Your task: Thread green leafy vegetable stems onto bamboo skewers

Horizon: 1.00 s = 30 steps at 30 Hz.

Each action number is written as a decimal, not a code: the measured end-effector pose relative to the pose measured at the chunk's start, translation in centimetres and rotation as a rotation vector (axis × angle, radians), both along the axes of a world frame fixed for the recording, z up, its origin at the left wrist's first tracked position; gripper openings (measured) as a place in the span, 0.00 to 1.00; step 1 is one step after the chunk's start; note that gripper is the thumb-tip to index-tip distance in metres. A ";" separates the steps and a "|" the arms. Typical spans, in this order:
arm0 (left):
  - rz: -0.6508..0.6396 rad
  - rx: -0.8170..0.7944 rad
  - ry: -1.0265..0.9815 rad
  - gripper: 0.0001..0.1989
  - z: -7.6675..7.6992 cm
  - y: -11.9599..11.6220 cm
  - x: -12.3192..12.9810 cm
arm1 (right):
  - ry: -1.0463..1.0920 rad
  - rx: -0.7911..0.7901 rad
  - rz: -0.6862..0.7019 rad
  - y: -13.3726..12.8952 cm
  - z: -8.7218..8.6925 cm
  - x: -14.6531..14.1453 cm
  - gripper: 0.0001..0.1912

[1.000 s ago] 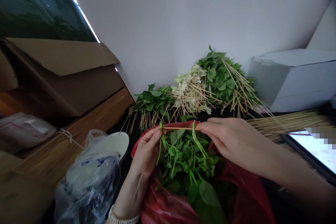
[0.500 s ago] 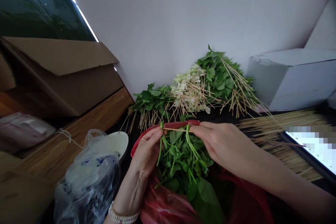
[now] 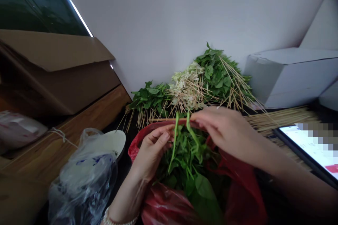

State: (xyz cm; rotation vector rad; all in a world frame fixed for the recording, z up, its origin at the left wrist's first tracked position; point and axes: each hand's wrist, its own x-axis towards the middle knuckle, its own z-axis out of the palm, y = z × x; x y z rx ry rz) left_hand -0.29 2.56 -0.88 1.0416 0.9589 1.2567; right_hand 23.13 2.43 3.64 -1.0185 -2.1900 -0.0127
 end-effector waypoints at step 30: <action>-0.103 0.047 0.360 0.28 -0.1 0.8 -2.1 | 0.186 0.186 -0.213 1.2 1.1 2.4 0.10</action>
